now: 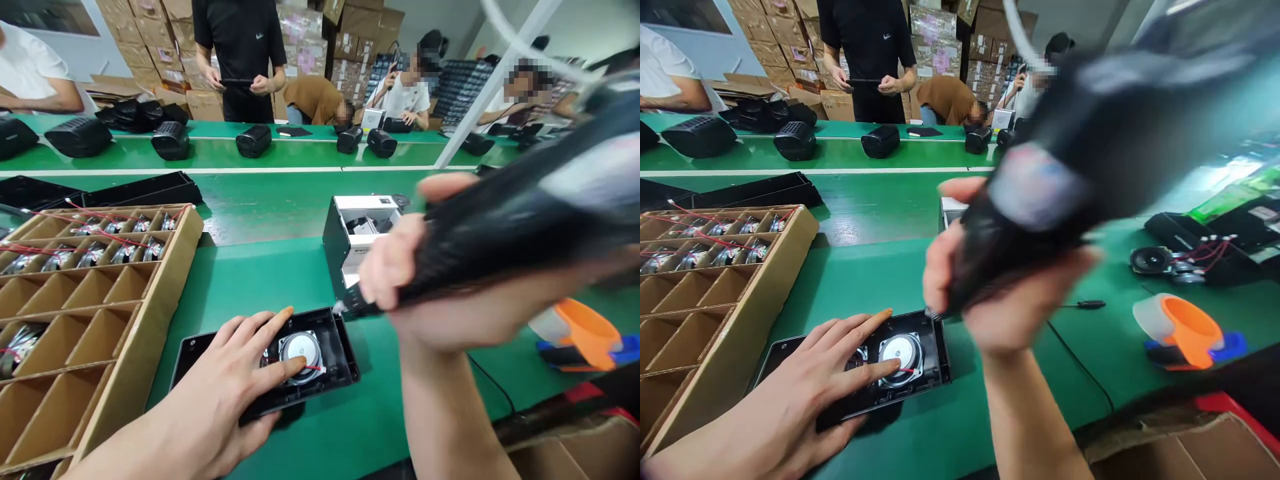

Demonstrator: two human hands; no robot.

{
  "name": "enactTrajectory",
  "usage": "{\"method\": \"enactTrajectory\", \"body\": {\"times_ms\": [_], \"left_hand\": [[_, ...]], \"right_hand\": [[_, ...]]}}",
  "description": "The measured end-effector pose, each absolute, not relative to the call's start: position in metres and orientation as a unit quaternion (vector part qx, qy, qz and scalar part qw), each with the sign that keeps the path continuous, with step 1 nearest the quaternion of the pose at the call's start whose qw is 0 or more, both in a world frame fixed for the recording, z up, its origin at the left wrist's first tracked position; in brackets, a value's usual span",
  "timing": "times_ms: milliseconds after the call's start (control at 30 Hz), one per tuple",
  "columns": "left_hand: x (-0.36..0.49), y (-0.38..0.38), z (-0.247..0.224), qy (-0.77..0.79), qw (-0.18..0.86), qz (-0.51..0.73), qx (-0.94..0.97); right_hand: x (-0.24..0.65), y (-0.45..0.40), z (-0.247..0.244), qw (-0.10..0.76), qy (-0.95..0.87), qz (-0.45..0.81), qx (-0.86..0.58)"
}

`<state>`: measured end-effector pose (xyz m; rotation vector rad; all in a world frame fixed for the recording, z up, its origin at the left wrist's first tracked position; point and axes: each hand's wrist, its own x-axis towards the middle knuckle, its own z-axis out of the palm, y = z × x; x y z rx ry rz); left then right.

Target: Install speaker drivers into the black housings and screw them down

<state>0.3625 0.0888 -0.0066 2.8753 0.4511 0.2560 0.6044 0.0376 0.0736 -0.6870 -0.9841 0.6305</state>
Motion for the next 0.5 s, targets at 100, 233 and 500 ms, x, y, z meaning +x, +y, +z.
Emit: {"method": "enactTrajectory", "body": {"times_ms": [100, 233, 500], "left_hand": [[0.362, 0.089, -0.005, 0.136, 0.112, 0.082, 0.981], [0.368, 0.085, -0.003, 0.134, 0.12, 0.066, 0.981], [0.358, 0.086, -0.001, 0.154, 0.088, 0.083, 0.981]], "right_hand": [[0.632, 0.032, 0.09, 0.823, -0.455, 0.101, -0.324], [0.648, 0.041, 0.084, 0.82, -0.429, 0.028, -0.379], [0.659, 0.045, 0.064, 0.812, -0.441, 0.081, -0.373]]}}
